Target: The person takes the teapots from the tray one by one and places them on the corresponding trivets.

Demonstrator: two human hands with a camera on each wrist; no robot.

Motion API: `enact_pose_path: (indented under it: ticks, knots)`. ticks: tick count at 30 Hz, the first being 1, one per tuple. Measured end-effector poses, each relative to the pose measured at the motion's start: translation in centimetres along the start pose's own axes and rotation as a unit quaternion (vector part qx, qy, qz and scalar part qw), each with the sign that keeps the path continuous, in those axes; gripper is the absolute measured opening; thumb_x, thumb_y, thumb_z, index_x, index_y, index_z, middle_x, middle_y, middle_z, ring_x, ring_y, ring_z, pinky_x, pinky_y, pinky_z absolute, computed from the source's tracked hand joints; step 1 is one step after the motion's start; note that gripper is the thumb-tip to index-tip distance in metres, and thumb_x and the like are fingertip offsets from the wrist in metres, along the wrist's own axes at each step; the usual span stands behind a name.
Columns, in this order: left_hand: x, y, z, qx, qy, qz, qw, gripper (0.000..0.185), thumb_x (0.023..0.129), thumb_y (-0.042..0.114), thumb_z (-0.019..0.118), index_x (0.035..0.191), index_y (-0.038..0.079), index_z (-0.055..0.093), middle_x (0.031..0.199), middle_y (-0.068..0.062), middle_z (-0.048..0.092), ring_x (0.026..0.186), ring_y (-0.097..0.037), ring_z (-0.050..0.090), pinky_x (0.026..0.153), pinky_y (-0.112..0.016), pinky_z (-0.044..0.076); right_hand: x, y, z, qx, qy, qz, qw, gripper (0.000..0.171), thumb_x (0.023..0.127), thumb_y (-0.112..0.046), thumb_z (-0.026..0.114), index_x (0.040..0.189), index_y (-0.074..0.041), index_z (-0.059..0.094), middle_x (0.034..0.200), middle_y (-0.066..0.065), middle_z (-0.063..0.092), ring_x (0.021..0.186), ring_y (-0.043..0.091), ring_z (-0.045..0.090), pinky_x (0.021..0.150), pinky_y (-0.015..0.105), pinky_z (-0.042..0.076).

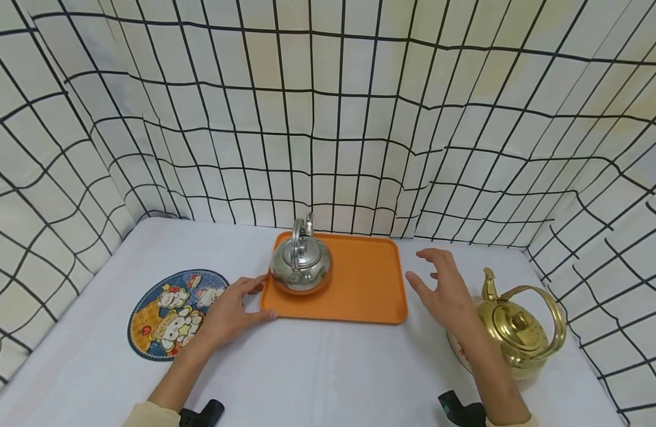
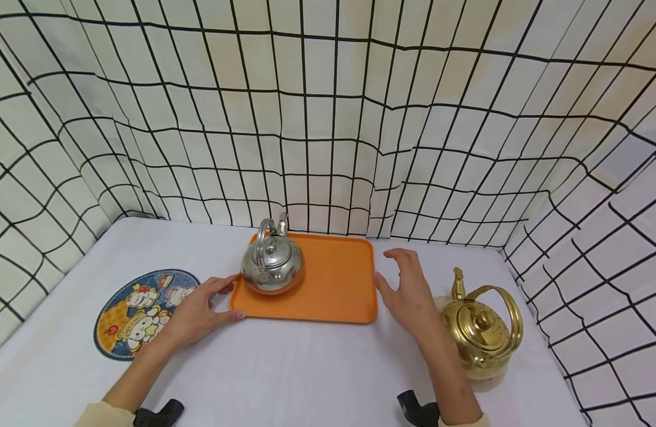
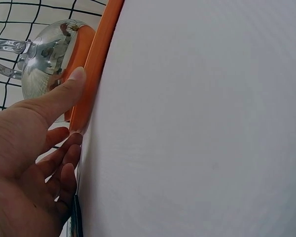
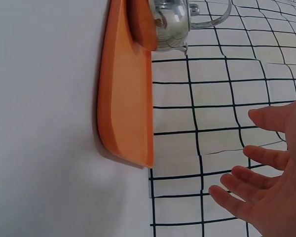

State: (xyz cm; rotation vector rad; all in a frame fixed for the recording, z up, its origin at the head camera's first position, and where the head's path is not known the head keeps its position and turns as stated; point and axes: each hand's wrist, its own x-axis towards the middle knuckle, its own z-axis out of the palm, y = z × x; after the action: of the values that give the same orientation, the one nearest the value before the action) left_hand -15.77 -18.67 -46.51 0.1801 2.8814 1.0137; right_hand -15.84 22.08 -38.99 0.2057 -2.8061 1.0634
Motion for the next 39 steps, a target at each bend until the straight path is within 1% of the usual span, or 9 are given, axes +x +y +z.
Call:
enact_pose_path:
  ticks: [5, 9, 17, 24, 29, 36, 39]
  knots:
    - [0.1, -0.1, 0.0, -0.002, 0.001, 0.0, 1.0, 0.087, 0.085, 0.046, 0.085, 0.157, 0.014, 0.048, 0.143, -0.014, 0.063, 0.136, -0.04, 0.056, 0.11, -0.059, 0.051, 0.7, 0.5, 1.3, 0.018, -0.016, 0.017, 1.0, 0.049, 0.102, -0.022, 0.067, 0.144, -0.003, 0.05, 0.15, 0.019, 0.046, 0.139, 0.04, 0.049, 0.112, 0.059, 0.051]
    - [0.1, -0.1, 0.1, -0.005, 0.001, -0.001, 1.0, 0.086, 0.085, 0.045, 0.085, 0.157, 0.014, 0.048, 0.144, -0.014, 0.062, 0.137, -0.04, 0.055, 0.111, -0.06, 0.051, 1.3, 0.9, 2.0, 0.029, -0.019, 0.023, 0.999, 0.048, 0.102, -0.02, 0.067, 0.142, -0.001, 0.051, 0.148, 0.02, 0.046, 0.14, 0.041, 0.049, 0.113, 0.059, 0.05]
    - [0.1, 0.0, 0.1, -0.003, 0.003, -0.007, 1.0, 0.087, 0.085, 0.046, 0.085, 0.156, 0.014, 0.048, 0.143, -0.014, 0.062, 0.137, -0.04, 0.055, 0.11, -0.06, 0.051, 2.1, 1.7, 2.8, 0.046, -0.03, 0.041, 0.998, 0.049, 0.103, -0.019, 0.066, 0.144, 0.001, 0.05, 0.147, 0.022, 0.047, 0.142, 0.043, 0.048, 0.114, 0.058, 0.049]
    - [0.0, 0.1, 0.0, 0.003, 0.003, -0.006, 1.0, 0.086, 0.085, 0.047, 0.084, 0.156, 0.014, 0.049, 0.142, -0.014, 0.063, 0.135, -0.04, 0.056, 0.109, -0.059, 0.052, 2.6, 2.4, 3.3, 0.049, -0.035, 0.039, 0.997, 0.047, 0.103, -0.02, 0.065, 0.143, 0.001, 0.052, 0.145, 0.024, 0.049, 0.139, 0.042, 0.05, 0.112, 0.057, 0.05]
    - [0.0, 0.1, 0.0, 0.002, 0.001, -0.006, 1.0, 0.086, 0.085, 0.047, 0.084, 0.156, 0.014, 0.049, 0.142, -0.014, 0.063, 0.136, -0.04, 0.056, 0.11, -0.06, 0.051, 3.0, 2.7, 3.8, 0.049, -0.046, 0.048, 0.997, 0.046, 0.103, -0.02, 0.064, 0.143, 0.001, 0.052, 0.145, 0.024, 0.05, 0.137, 0.041, 0.052, 0.111, 0.056, 0.051]
    - [0.0, 0.1, 0.0, 0.002, 0.001, -0.008, 1.0, 0.087, 0.085, 0.047, 0.085, 0.156, 0.014, 0.049, 0.143, -0.014, 0.063, 0.135, -0.039, 0.057, 0.109, -0.058, 0.053, 3.5, 3.0, 4.3, 0.031, -0.061, 0.058, 0.996, 0.045, 0.103, -0.021, 0.065, 0.142, -0.001, 0.055, 0.14, 0.026, 0.051, 0.133, 0.042, 0.055, 0.106, 0.056, 0.055]
    - [0.0, 0.1, 0.0, 0.001, 0.0, -0.007, 1.0, 0.087, 0.085, 0.048, 0.085, 0.156, 0.014, 0.049, 0.143, -0.014, 0.063, 0.135, -0.039, 0.057, 0.109, -0.058, 0.053, 3.5, 3.2, 4.5, 0.027, -0.064, 0.062, 0.996, 0.044, 0.104, -0.021, 0.064, 0.142, -0.001, 0.055, 0.14, 0.026, 0.05, 0.133, 0.042, 0.055, 0.107, 0.056, 0.055]
